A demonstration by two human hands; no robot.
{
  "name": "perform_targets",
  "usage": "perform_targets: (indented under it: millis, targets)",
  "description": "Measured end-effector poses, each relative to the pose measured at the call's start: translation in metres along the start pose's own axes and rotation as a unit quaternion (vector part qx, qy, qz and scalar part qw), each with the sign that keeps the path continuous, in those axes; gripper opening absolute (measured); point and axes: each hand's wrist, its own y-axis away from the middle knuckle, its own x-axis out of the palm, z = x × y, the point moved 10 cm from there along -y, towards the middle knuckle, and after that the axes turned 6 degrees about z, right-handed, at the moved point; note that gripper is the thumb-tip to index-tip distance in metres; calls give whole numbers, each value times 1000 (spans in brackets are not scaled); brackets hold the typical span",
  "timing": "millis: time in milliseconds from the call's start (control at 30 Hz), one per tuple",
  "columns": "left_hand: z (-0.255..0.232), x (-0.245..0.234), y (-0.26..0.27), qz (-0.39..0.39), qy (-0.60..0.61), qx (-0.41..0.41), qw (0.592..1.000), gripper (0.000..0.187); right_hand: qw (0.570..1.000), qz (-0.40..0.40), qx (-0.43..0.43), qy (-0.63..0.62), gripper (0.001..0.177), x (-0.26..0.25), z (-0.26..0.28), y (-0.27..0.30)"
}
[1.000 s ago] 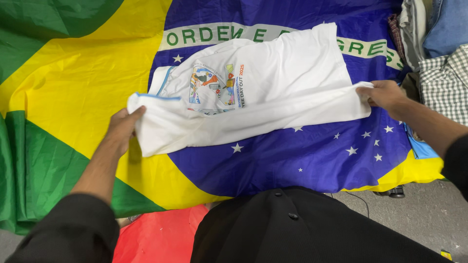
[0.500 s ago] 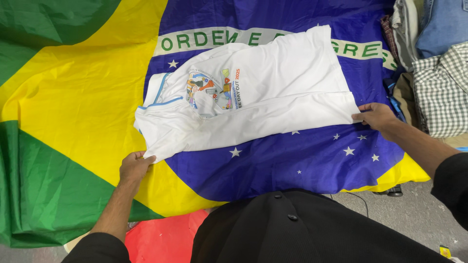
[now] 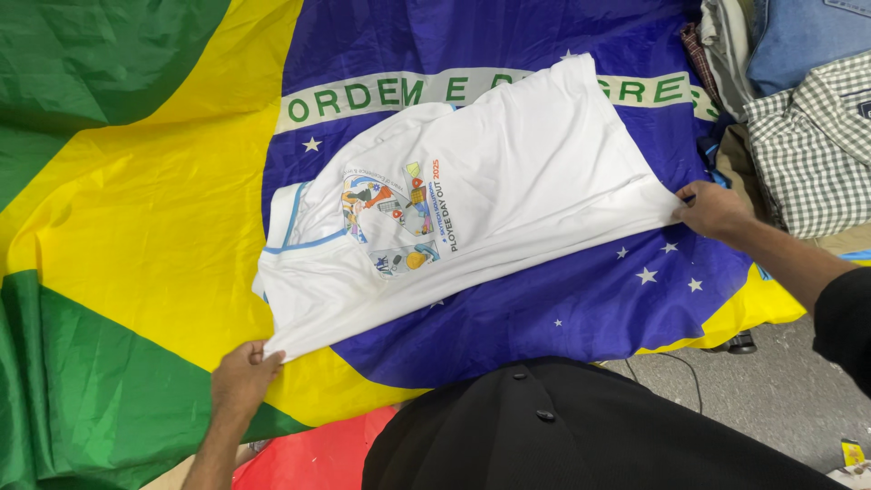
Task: The person folds a checkered shirt and a white polo shirt on a Brazilian flag spread on the floor. They smooth and align each garment, fold sleeves and sides, then roll or fold the shirts into compact rectangles and place them aside.
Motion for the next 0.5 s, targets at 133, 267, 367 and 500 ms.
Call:
perform_targets:
  millis: [133,267,367,500]
  targets:
    - [-26,6,13,-54,-71,51,995,56,992,-118,-22,-27,54,-22,33,42]
    - [-73,11,45,-187,-123,131,966,66,979,-169,-110,-9,48,-24,99,78]
    - [-136,36,72,-224,-160,309,911,64,960,-177,-217,17,59,0,152,101]
    - [-161,85,60,-102,-199,308,925,70,979,-56,-188,48,79,53,169,93]
